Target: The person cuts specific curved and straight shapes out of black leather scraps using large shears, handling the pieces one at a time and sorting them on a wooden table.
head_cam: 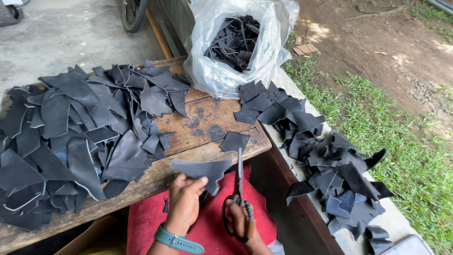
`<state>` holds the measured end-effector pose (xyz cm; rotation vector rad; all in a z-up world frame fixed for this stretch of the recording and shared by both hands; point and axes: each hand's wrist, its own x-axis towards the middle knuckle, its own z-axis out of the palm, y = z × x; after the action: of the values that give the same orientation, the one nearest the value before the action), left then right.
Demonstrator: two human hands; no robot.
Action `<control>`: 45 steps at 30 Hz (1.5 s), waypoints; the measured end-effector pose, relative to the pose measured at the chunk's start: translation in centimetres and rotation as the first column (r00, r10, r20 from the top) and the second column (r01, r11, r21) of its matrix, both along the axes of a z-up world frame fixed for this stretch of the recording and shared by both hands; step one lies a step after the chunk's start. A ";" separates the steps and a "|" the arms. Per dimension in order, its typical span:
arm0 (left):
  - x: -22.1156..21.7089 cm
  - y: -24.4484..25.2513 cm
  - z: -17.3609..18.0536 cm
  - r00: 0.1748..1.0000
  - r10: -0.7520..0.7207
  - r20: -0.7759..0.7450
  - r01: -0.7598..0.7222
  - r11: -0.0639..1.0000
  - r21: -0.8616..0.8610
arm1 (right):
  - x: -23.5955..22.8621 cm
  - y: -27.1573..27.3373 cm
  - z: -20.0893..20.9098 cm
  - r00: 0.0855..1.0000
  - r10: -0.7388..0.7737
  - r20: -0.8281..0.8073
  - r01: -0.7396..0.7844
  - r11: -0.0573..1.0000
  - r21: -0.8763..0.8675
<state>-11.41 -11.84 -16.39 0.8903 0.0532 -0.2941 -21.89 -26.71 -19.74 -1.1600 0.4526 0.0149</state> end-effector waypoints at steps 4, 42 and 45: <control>1.9 2.7 2.0 0.967 -0.194 0.166 0.112 0.907 0.406 | -0.2 -1.2 1.8 0.987 0.025 0.161 -0.041 0.995 0.095; 0.6 2.1 5.1 0.855 -0.302 0.422 -0.083 0.722 0.687 | -3.4 1.5 -1.6 0.947 0.290 -0.135 -0.316 0.913 -0.258; -0.1 2.2 5.1 0.833 -0.325 0.448 -0.104 0.703 0.703 | -2.8 1.0 -1.4 0.942 0.333 -0.032 -0.328 0.900 -0.287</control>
<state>-11.48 -9.67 -11.29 1.7427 -0.4650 -0.1142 -24.66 -25.73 -21.09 -1.5155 0.2395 0.2409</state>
